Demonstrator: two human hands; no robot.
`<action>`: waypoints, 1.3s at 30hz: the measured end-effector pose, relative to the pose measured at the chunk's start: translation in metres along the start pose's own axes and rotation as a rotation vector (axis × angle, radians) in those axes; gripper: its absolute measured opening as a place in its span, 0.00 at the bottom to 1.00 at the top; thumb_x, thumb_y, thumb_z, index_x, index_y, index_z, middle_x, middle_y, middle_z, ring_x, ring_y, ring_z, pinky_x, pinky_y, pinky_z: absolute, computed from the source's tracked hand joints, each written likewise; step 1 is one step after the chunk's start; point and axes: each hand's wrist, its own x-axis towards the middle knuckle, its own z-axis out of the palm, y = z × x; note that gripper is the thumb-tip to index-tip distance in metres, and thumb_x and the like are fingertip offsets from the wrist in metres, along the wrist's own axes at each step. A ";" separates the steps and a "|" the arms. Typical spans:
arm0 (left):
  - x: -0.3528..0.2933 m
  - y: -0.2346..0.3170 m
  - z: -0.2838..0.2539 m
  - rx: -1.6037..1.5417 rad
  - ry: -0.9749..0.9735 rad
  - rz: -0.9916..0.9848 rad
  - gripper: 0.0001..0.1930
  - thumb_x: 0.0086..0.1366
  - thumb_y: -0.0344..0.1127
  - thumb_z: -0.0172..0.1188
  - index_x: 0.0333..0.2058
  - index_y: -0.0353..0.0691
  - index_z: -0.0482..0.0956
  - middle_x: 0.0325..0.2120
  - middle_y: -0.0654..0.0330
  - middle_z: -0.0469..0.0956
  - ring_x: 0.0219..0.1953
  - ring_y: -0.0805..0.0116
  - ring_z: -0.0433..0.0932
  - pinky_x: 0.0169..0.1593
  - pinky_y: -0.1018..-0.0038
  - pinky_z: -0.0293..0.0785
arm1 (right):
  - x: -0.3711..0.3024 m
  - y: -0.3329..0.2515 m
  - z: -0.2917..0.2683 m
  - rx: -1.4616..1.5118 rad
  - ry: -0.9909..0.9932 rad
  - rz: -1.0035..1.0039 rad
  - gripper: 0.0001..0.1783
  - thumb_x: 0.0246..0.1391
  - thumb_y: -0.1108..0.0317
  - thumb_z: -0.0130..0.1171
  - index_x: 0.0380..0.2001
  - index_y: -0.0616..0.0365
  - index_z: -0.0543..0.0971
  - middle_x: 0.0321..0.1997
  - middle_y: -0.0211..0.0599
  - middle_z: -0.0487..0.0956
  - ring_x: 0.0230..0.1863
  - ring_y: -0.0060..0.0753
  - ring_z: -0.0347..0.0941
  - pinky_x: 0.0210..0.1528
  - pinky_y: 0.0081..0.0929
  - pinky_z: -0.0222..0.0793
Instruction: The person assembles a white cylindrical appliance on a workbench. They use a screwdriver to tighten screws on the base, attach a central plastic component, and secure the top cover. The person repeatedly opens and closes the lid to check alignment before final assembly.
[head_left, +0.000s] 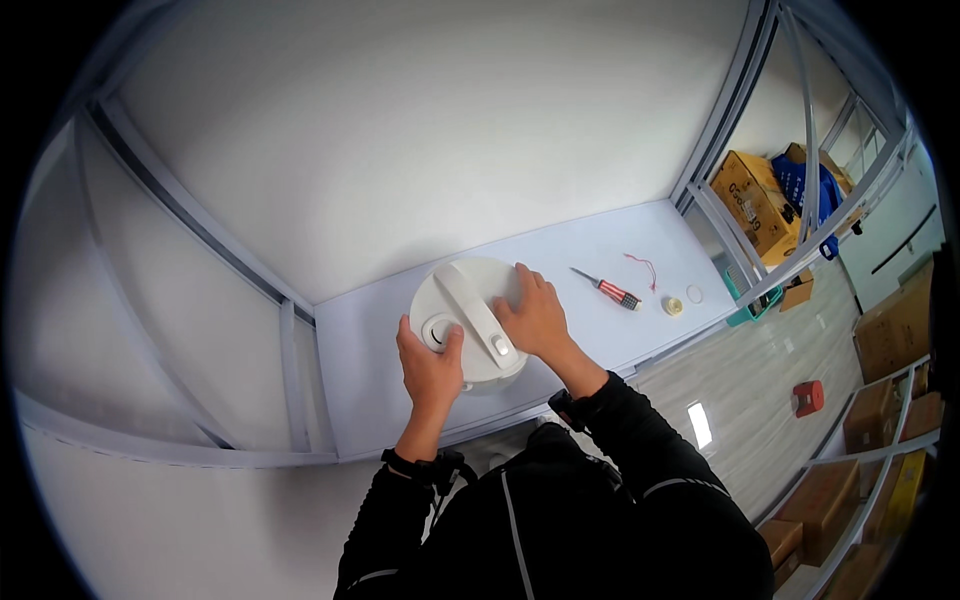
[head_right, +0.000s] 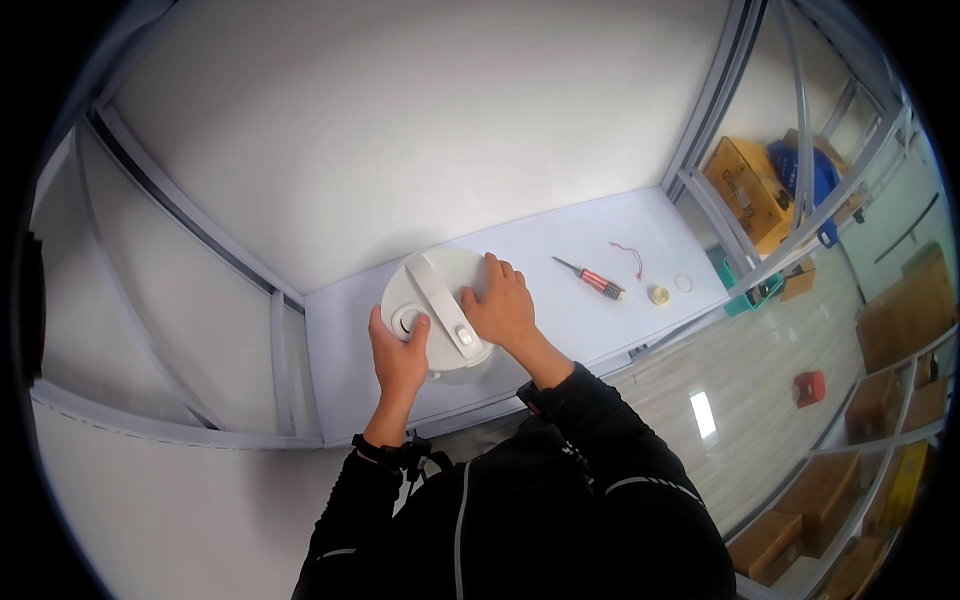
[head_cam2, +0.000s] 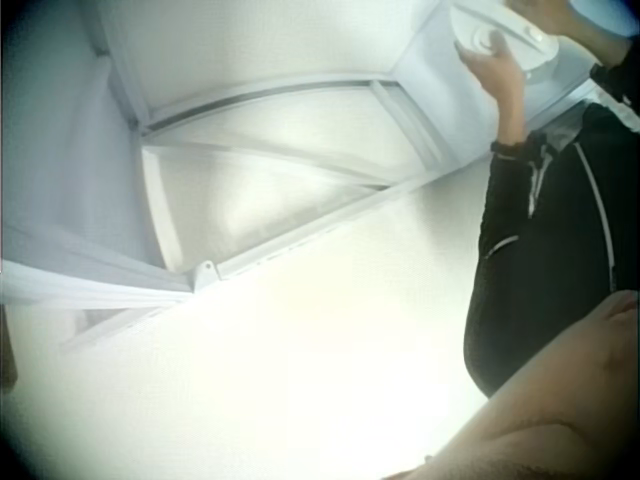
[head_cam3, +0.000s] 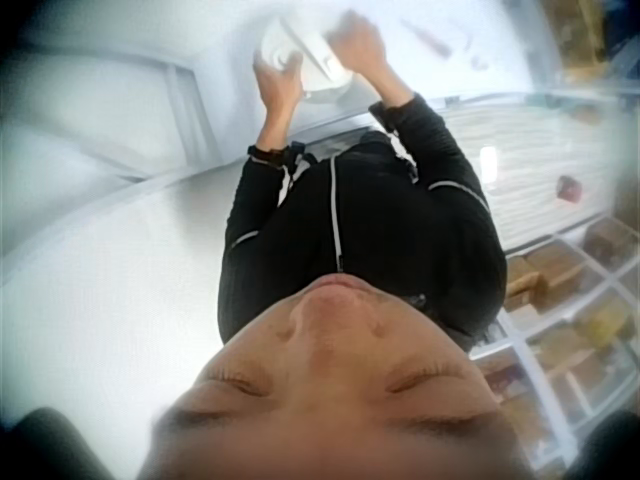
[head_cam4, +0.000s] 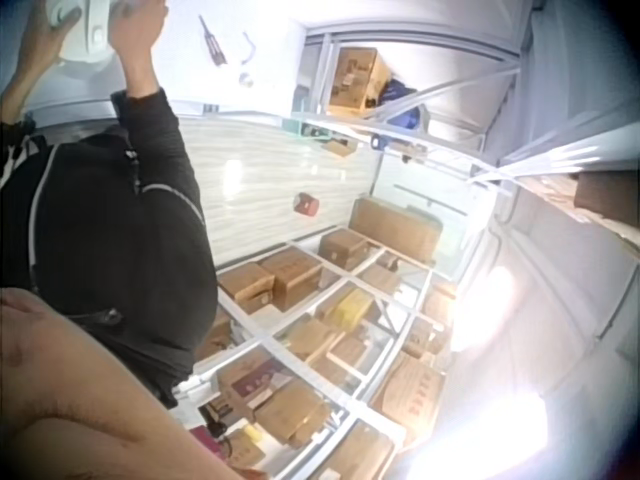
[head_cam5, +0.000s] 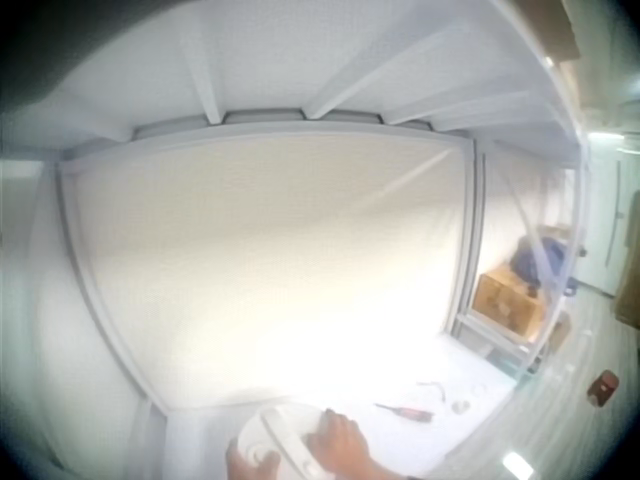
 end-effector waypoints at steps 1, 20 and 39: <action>0.000 0.000 0.000 -0.007 0.004 0.006 0.49 0.64 0.53 0.69 0.71 0.26 0.54 0.68 0.37 0.63 0.69 0.40 0.65 0.69 0.53 0.65 | 0.000 0.000 0.000 0.003 0.002 0.001 0.42 0.55 0.55 0.63 0.68 0.69 0.67 0.63 0.59 0.75 0.61 0.63 0.72 0.63 0.50 0.72; -0.001 -0.057 -0.007 -0.406 -0.254 0.386 0.70 0.47 0.46 0.84 0.75 0.29 0.38 0.70 0.38 0.56 0.72 0.42 0.59 0.73 0.51 0.57 | -0.025 -0.034 -0.032 0.251 -0.083 -0.221 0.19 0.65 0.57 0.60 0.51 0.60 0.81 0.24 0.41 0.83 0.27 0.52 0.80 0.34 0.46 0.73; -0.015 -0.045 -0.014 -0.246 -0.217 0.406 0.81 0.38 0.47 0.89 0.75 0.29 0.31 0.73 0.34 0.48 0.75 0.40 0.53 0.75 0.51 0.56 | 0.002 -0.065 -0.050 0.218 -0.019 -0.039 0.24 0.72 0.50 0.55 0.60 0.56 0.77 0.34 0.46 0.88 0.35 0.40 0.86 0.41 0.34 0.78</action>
